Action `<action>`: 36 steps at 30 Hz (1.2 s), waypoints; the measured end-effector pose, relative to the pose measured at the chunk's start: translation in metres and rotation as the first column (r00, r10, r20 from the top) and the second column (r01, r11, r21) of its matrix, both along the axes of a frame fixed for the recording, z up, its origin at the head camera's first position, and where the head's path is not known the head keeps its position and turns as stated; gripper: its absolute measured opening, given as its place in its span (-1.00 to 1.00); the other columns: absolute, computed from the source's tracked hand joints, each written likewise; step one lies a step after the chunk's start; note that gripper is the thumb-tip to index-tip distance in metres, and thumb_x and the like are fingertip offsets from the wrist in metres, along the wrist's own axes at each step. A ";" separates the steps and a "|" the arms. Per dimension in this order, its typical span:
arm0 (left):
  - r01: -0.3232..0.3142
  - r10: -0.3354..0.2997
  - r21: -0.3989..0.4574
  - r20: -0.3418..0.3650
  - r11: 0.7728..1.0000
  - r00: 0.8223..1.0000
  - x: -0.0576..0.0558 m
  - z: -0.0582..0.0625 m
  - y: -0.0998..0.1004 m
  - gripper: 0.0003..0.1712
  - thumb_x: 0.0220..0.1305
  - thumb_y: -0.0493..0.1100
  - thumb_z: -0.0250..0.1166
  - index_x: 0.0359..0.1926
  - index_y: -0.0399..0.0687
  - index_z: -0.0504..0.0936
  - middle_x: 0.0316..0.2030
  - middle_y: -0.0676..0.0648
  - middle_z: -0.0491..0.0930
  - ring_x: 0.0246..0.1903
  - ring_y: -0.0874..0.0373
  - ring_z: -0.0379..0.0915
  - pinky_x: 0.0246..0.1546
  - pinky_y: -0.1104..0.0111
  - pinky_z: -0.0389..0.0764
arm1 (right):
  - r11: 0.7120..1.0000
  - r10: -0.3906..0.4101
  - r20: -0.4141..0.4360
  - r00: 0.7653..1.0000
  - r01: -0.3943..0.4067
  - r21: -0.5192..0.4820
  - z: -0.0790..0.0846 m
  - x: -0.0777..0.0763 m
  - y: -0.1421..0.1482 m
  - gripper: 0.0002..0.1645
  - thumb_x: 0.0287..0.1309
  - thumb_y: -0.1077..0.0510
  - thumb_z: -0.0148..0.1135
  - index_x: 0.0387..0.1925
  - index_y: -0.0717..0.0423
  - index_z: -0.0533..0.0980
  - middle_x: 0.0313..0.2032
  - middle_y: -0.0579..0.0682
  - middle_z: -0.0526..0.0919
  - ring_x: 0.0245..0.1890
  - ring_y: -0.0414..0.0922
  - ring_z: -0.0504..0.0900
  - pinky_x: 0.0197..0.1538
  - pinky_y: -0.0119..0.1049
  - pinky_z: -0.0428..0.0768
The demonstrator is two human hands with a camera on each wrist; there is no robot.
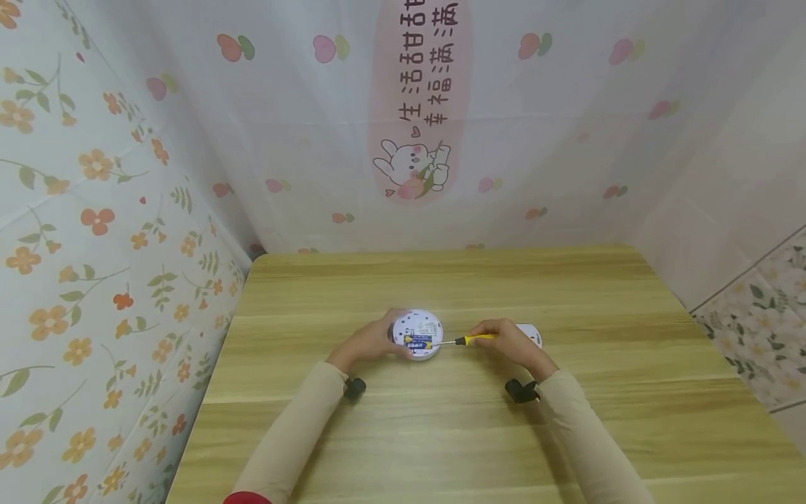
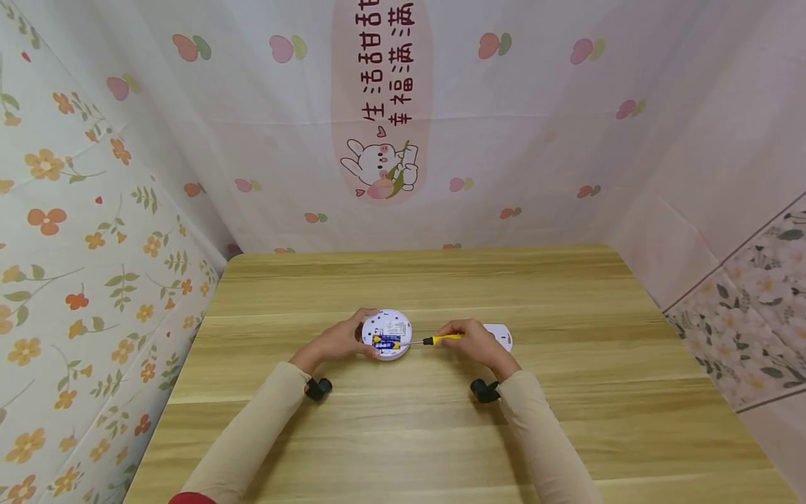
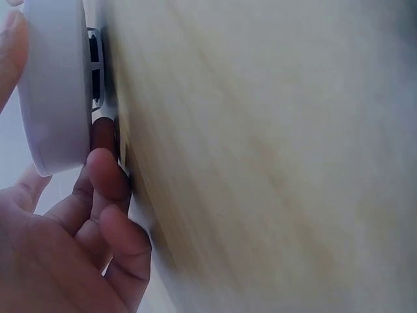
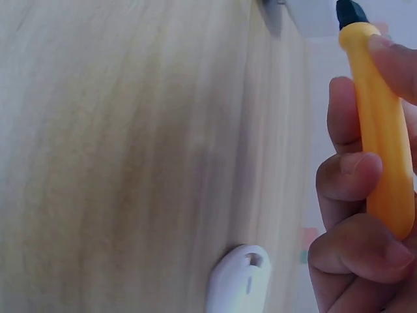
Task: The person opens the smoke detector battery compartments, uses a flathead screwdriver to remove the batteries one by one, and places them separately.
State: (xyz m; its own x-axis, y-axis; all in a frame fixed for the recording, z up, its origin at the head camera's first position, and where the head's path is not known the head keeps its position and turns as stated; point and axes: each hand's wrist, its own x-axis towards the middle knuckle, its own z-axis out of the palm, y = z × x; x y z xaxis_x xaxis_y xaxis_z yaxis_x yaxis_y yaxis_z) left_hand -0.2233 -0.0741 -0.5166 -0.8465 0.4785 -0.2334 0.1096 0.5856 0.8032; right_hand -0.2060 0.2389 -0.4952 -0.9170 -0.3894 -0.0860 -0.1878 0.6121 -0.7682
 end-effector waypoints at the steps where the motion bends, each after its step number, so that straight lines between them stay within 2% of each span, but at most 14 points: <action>1: -0.001 0.001 -0.002 0.002 1.000 1.000 0.000 0.000 0.000 0.12 -0.08 0.18 0.51 0.46 0.28 0.09 0.37 -0.18 0.32 0.32 -0.19 0.25 0.30 -0.14 0.25 | 1.000 -0.006 0.003 1.000 0.006 -0.003 -0.002 0.000 0.000 -0.81 0.17 0.10 0.31 -0.23 0.10 0.69 -0.18 0.05 0.74 -0.15 -0.18 0.58 -0.07 -0.34 0.52; 5: 0.000 0.000 0.005 0.001 1.000 1.000 -0.001 -0.001 -0.001 0.14 -0.10 0.20 0.51 0.46 0.27 0.09 0.37 -0.18 0.31 0.32 -0.20 0.25 0.30 -0.16 0.24 | 1.000 -0.019 0.025 1.000 0.019 -0.005 -0.009 0.000 0.003 -0.83 0.17 0.09 0.31 -0.23 0.06 0.69 -0.16 0.02 0.73 -0.17 -0.22 0.56 -0.10 -0.40 0.51; 10: -0.007 0.007 0.005 0.012 1.000 1.000 -0.001 -0.001 -0.001 0.15 -0.12 0.21 0.51 0.47 0.31 0.08 0.38 -0.17 0.29 0.33 -0.20 0.24 0.32 -0.15 0.21 | 0.999 -0.049 0.066 0.997 0.048 0.006 -0.014 0.000 0.004 -0.81 0.19 0.05 0.30 -0.20 0.01 0.68 -0.08 0.03 0.71 -0.11 -0.13 0.55 -0.07 -0.29 0.50; 15: -0.014 0.014 0.001 0.028 1.000 1.000 -0.001 -0.001 -0.001 0.16 -0.12 0.23 0.51 0.47 0.33 0.07 0.39 -0.17 0.28 0.34 -0.21 0.22 0.33 -0.16 0.20 | 0.995 -0.077 0.066 0.995 0.073 0.063 -0.017 0.002 0.004 -0.80 0.20 -0.01 0.27 -0.20 -0.05 0.68 -0.04 0.00 0.70 -0.03 -0.11 0.50 0.00 -0.25 0.37; 19: -0.014 0.014 0.005 0.033 1.000 0.999 -0.001 -0.001 -0.001 0.16 -0.11 0.23 0.51 0.47 0.32 0.06 0.40 -0.17 0.27 0.35 -0.20 0.20 0.34 -0.14 0.19 | 0.997 -0.058 0.042 0.997 0.056 0.046 -0.022 0.004 0.003 -0.79 0.23 0.02 0.24 -0.19 0.00 0.66 -0.08 0.02 0.71 -0.14 -0.16 0.47 -0.06 -0.29 0.29; 23: -0.016 0.016 0.005 0.032 1.000 0.999 0.000 -0.002 -0.001 0.17 -0.11 0.22 0.51 0.48 0.29 0.05 0.41 -0.17 0.25 0.36 -0.19 0.19 0.35 -0.15 0.17 | 0.999 -0.034 0.055 0.998 0.036 -0.028 -0.026 0.006 0.002 -0.79 0.24 0.09 0.23 -0.18 0.11 0.63 -0.13 0.07 0.68 -0.27 -0.18 0.42 -0.20 -0.39 0.37; 25: -0.022 0.022 0.011 0.037 1.000 0.999 0.000 -0.002 0.000 0.17 -0.11 0.21 0.51 0.48 0.28 0.06 0.41 -0.17 0.25 0.37 -0.20 0.18 0.35 -0.15 0.16 | 0.998 -0.027 0.057 0.998 0.029 -0.046 -0.027 0.007 0.002 -0.79 0.25 0.11 0.22 -0.17 0.14 0.62 -0.13 0.10 0.66 -0.28 -0.17 0.41 -0.24 -0.41 0.38; 29: -0.036 0.035 0.016 0.043 0.999 0.998 0.001 -0.001 0.001 0.19 -0.13 0.18 0.53 0.48 0.28 0.06 0.41 -0.16 0.25 0.36 -0.19 0.18 0.36 -0.14 0.16 | 0.999 -0.021 0.021 1.000 0.022 -0.049 -0.025 0.010 0.002 -0.80 0.28 0.11 0.19 -0.17 0.13 0.61 -0.11 0.09 0.65 -0.24 -0.19 0.43 -0.18 -0.44 0.40; 32: -0.035 0.035 0.018 0.028 0.999 0.999 0.002 0.000 0.002 0.18 -0.13 0.16 0.54 0.47 0.25 0.07 0.39 -0.16 0.28 0.34 -0.18 0.22 0.35 -0.12 0.19 | 0.999 -0.023 -0.014 1.000 0.022 -0.038 -0.010 0.018 -0.003 -0.81 0.29 0.16 0.18 -0.17 0.18 0.60 -0.11 0.12 0.66 -0.20 -0.19 0.44 -0.13 -0.45 0.40; 36: -0.036 0.036 0.014 0.008 0.999 0.999 0.002 0.002 0.002 0.16 -0.13 0.14 0.55 0.45 0.22 0.10 0.37 -0.17 0.31 0.33 -0.18 0.25 0.34 -0.11 0.22 | 0.999 -0.046 -0.041 0.998 0.046 -0.016 -0.010 0.018 -0.001 -0.81 0.29 0.16 0.17 -0.15 0.16 0.61 -0.10 0.10 0.67 -0.15 -0.15 0.49 -0.09 -0.39 0.43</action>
